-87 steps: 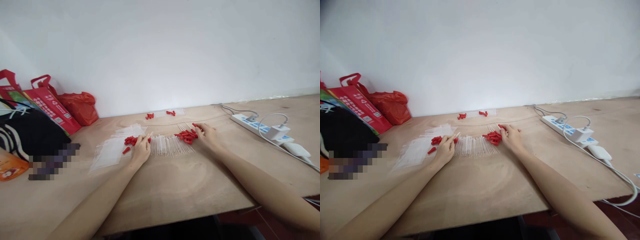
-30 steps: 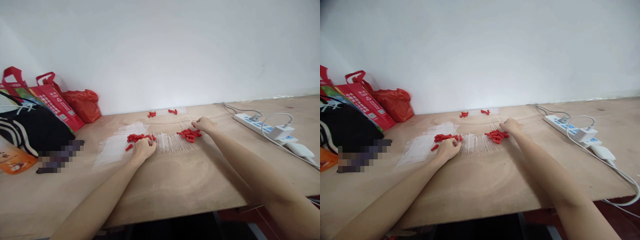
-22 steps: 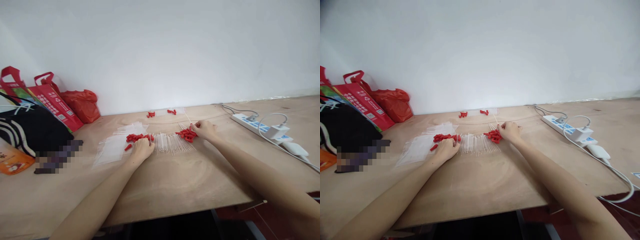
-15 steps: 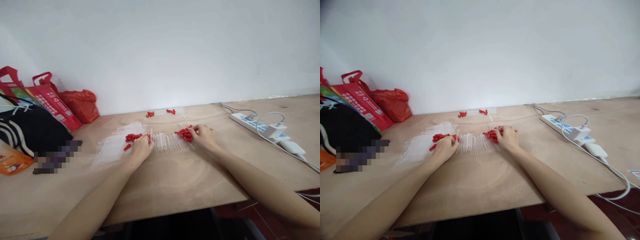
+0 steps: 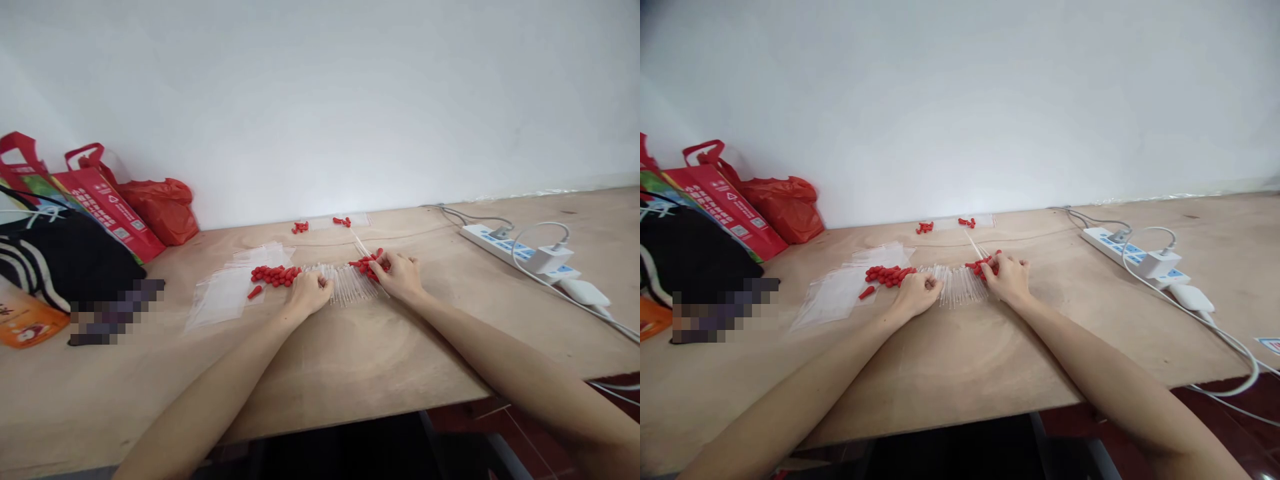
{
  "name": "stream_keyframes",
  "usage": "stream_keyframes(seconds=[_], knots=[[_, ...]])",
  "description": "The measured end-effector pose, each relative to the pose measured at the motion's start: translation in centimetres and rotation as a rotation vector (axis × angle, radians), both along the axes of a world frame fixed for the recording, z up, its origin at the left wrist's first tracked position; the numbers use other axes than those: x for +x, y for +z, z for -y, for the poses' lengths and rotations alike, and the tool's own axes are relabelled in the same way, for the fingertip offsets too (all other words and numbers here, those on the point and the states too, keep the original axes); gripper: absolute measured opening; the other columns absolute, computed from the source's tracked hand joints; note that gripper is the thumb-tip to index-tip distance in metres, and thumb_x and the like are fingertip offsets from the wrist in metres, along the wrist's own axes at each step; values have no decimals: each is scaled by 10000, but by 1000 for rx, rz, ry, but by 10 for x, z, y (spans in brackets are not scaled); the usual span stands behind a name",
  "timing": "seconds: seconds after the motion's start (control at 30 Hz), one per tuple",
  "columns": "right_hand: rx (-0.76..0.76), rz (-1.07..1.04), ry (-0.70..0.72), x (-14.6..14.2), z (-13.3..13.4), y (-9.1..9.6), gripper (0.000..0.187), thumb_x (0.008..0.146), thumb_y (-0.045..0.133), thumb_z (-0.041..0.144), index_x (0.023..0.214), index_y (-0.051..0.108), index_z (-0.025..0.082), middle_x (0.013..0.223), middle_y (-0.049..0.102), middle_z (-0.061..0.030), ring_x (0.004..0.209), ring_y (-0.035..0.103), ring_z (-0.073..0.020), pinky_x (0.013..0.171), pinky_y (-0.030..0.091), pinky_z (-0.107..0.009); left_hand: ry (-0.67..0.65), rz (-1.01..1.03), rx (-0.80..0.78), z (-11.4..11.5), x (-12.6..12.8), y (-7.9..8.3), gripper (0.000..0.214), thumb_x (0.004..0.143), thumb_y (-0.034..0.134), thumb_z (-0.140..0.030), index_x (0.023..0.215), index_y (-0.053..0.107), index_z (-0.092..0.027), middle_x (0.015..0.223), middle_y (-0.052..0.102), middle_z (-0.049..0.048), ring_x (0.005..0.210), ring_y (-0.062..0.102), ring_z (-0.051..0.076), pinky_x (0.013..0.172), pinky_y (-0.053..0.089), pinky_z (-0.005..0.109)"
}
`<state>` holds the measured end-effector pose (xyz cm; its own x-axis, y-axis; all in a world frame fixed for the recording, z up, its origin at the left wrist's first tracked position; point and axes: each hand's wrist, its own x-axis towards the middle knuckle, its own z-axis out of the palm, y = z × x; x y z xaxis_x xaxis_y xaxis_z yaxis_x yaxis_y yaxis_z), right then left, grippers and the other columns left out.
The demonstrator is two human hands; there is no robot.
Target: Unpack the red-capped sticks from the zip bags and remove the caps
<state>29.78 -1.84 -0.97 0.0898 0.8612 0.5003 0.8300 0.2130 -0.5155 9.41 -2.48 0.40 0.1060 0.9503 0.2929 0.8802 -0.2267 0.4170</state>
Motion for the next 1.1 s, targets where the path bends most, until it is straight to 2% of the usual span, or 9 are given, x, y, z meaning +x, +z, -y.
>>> stream_keyframes(seconds=[0.1, 0.2, 0.3, 0.4, 0.57, 0.8, 0.93, 1.1], knots=[[33, 56, 49, -3, 1, -3, 224, 774, 468, 397, 691, 543, 202, 702, 626, -2, 734, 516, -174, 738, 235, -342, -19, 28, 109, 1, -6, 0, 188, 721, 494, -286, 586, 542, -164, 551, 556, 2, 560, 530, 137, 575, 389, 253], [111, 133, 127, -5, 4, -6, 188, 779, 491, 375, 752, 573, 208, 743, 637, -4, 754, 505, -173, 724, 235, -332, -62, -6, 365, 6, -18, -4, 137, 721, 492, -237, 794, 569, -150, 698, 584, 33, 687, 545, 166, 686, 412, 296], [224, 206, 238, -10, 10, -9, 178, 807, 483, 346, 840, 603, 219, 815, 645, -13, 791, 496, -168, 732, 233, -334, -156, -161, 576, 12, -31, -7, 282, 750, 499, -265, 1002, 553, -151, 939, 586, 90, 863, 523, 212, 796, 383, 357], [343, 237, 343, -18, 18, -10, 195, 836, 459, 323, 892, 618, 224, 829, 643, -18, 807, 490, -155, 749, 234, -336, -271, -313, 654, 16, -38, -9, 311, 790, 495, -319, 1076, 553, -213, 1059, 571, 82, 958, 498, 231, 833, 346, 381], [460, 191, 351, -27, 25, -9, 186, 834, 471, 317, 864, 635, 233, 787, 638, -2, 761, 478, -138, 756, 242, -334, -346, -356, 633, 11, -38, -15, 257, 836, 454, -321, 1049, 579, -250, 1033, 605, 50, 971, 501, 212, 847, 311, 387], [402, 129, 347, -24, 21, -9, 180, 832, 474, 312, 850, 637, 239, 803, 639, -5, 785, 485, -142, 756, 247, -330, -338, -264, 518, -1, -42, -16, 349, 827, 442, -419, 1085, 555, -213, 1066, 582, 72, 987, 484, 210, 849, 323, 369], [373, 119, 416, -25, 20, -11, 195, 837, 464, 328, 865, 639, 247, 799, 635, -2, 779, 481, -138, 767, 246, -330, -417, -276, 554, -1, -42, -13, 265, 843, 433, -388, 975, 611, -244, 923, 643, 31, 892, 522, 177, 826, 311, 353], [319, 232, 500, -27, 22, -12, 225, 816, 483, 397, 896, 642, 260, 814, 639, -7, 773, 473, -144, 787, 232, -346, -479, -299, 545, 4, -40, -10, 220, 846, 442, -352, 896, 634, -257, 712, 657, -4, 748, 536, 145, 819, 299, 348]])
